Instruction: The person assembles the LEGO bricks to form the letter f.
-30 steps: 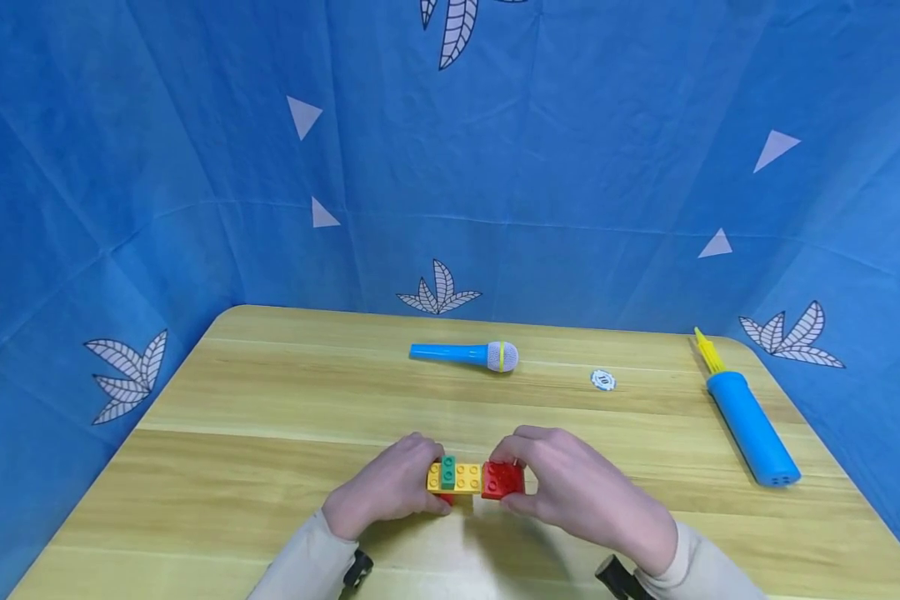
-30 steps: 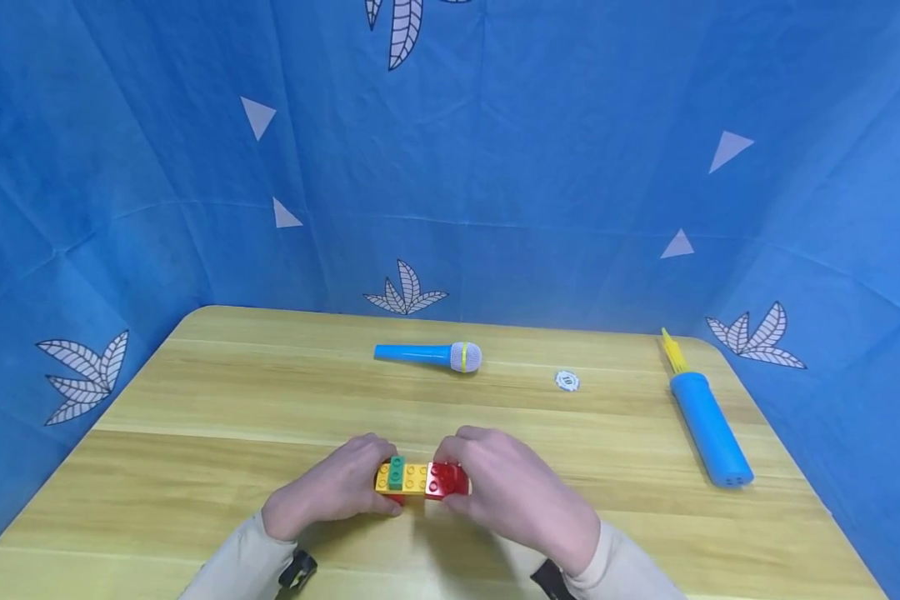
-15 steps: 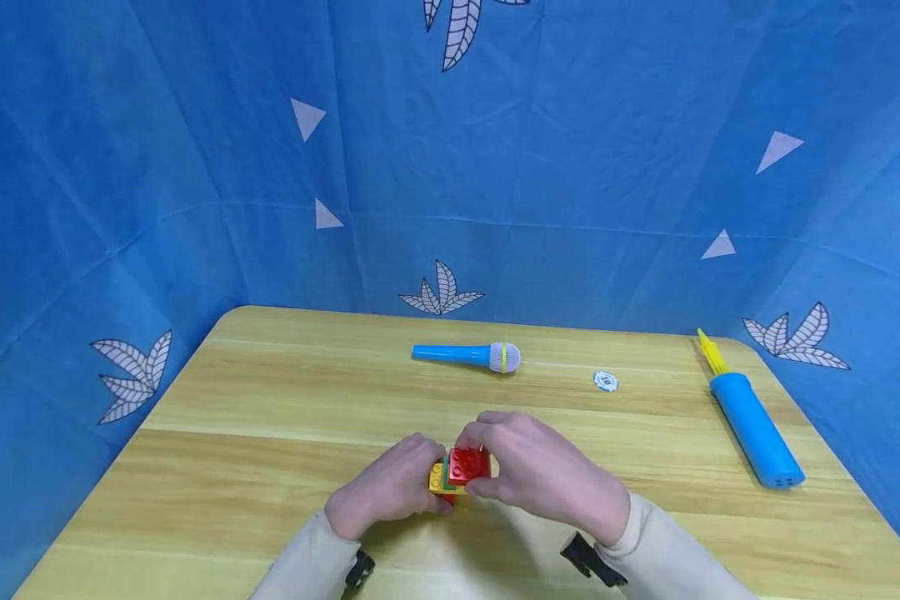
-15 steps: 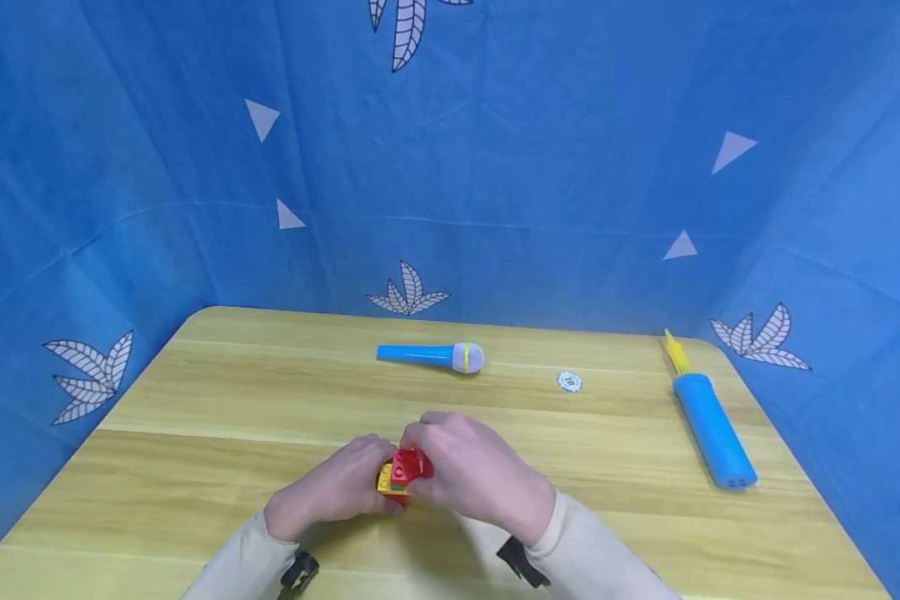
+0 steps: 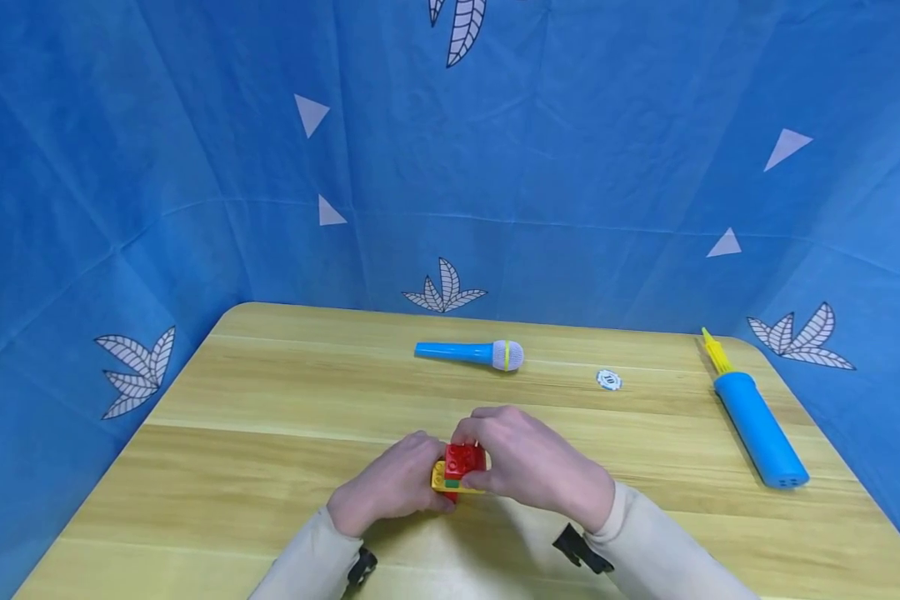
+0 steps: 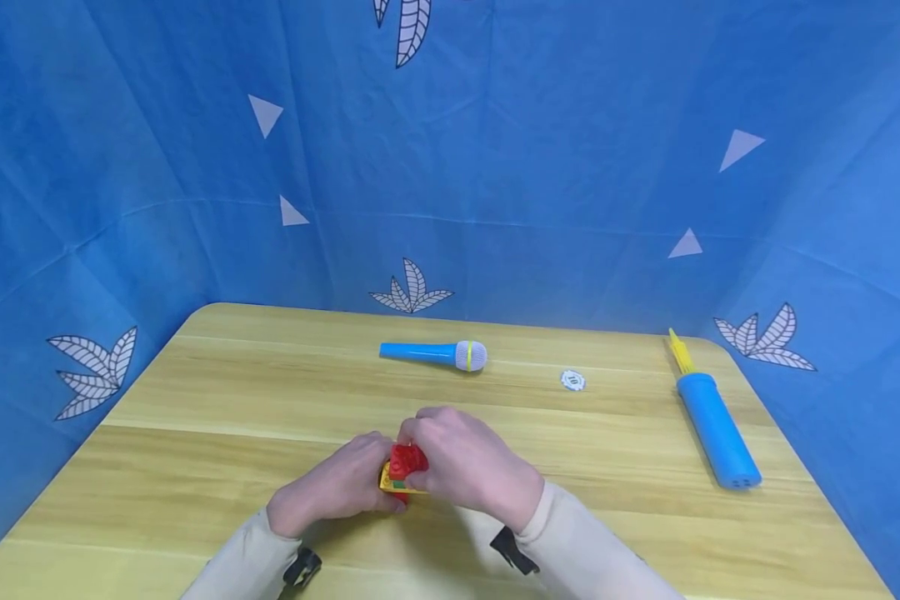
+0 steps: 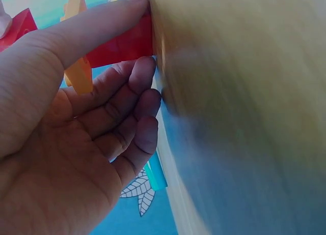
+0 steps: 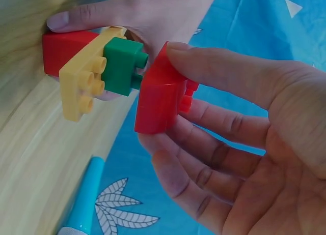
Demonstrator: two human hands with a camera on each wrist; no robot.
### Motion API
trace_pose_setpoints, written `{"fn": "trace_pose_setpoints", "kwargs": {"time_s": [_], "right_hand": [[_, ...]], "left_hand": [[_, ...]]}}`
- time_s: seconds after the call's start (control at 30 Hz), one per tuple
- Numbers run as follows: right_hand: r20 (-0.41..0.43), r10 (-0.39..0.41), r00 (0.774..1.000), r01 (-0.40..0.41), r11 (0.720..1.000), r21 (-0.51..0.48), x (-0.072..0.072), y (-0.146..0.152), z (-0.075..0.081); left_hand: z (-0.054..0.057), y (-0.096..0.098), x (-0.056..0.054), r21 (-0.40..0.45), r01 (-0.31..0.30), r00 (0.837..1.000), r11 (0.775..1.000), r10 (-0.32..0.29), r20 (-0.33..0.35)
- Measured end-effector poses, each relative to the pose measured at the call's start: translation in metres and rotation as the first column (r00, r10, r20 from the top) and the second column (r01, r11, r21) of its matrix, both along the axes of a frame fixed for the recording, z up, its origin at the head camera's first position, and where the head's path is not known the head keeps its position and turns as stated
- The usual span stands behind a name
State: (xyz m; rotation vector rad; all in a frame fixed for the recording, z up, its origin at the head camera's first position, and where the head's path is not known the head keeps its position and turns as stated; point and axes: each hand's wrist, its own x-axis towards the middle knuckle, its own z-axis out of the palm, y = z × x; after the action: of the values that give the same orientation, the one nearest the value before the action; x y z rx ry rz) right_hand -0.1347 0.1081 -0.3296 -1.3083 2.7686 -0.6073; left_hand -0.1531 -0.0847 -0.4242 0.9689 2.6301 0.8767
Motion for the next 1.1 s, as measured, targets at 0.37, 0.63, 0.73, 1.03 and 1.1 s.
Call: {"fn": "trace_pose_setpoints", "kwargs": {"time_s": [0.37, 0.63, 0.73, 1.03, 1.1], "right_hand": [[0.036, -0.017, 0.999, 0.017, 1.0, 0.004, -0.0031, 0.0006, -0.0072], [0.037, -0.016, 0.999, 0.016, 1.0, 0.008, -0.0035, 0.0, -0.0093], [0.04, -0.021, 0.999, 0.02, 1.0, 0.013, -0.0032, -0.0002, -0.0098], [0.046, -0.036, 0.998, 0.035, 0.999, 0.021, -0.003, -0.001, -0.0101], [0.043, -0.038, 0.998, 0.037, 0.999, 0.021, -0.0028, -0.0012, -0.01]], "left_hand": [[0.0016, -0.0001, 0.0019, -0.008, -0.009, 1.0, 1.0, 0.009, 0.002], [0.001, -0.0002, 0.0013, -0.017, -0.011, 1.0, 1.0, 0.011, 0.008], [0.0008, 0.0001, 0.0015, -0.017, -0.014, 1.0, 1.0, 0.014, 0.012], [0.0021, 0.0, 0.0021, -0.022, -0.022, 1.0, 1.0, 0.022, 0.021], [0.0026, -0.0003, 0.002, -0.025, -0.022, 0.999, 0.999, 0.023, 0.025]]}}
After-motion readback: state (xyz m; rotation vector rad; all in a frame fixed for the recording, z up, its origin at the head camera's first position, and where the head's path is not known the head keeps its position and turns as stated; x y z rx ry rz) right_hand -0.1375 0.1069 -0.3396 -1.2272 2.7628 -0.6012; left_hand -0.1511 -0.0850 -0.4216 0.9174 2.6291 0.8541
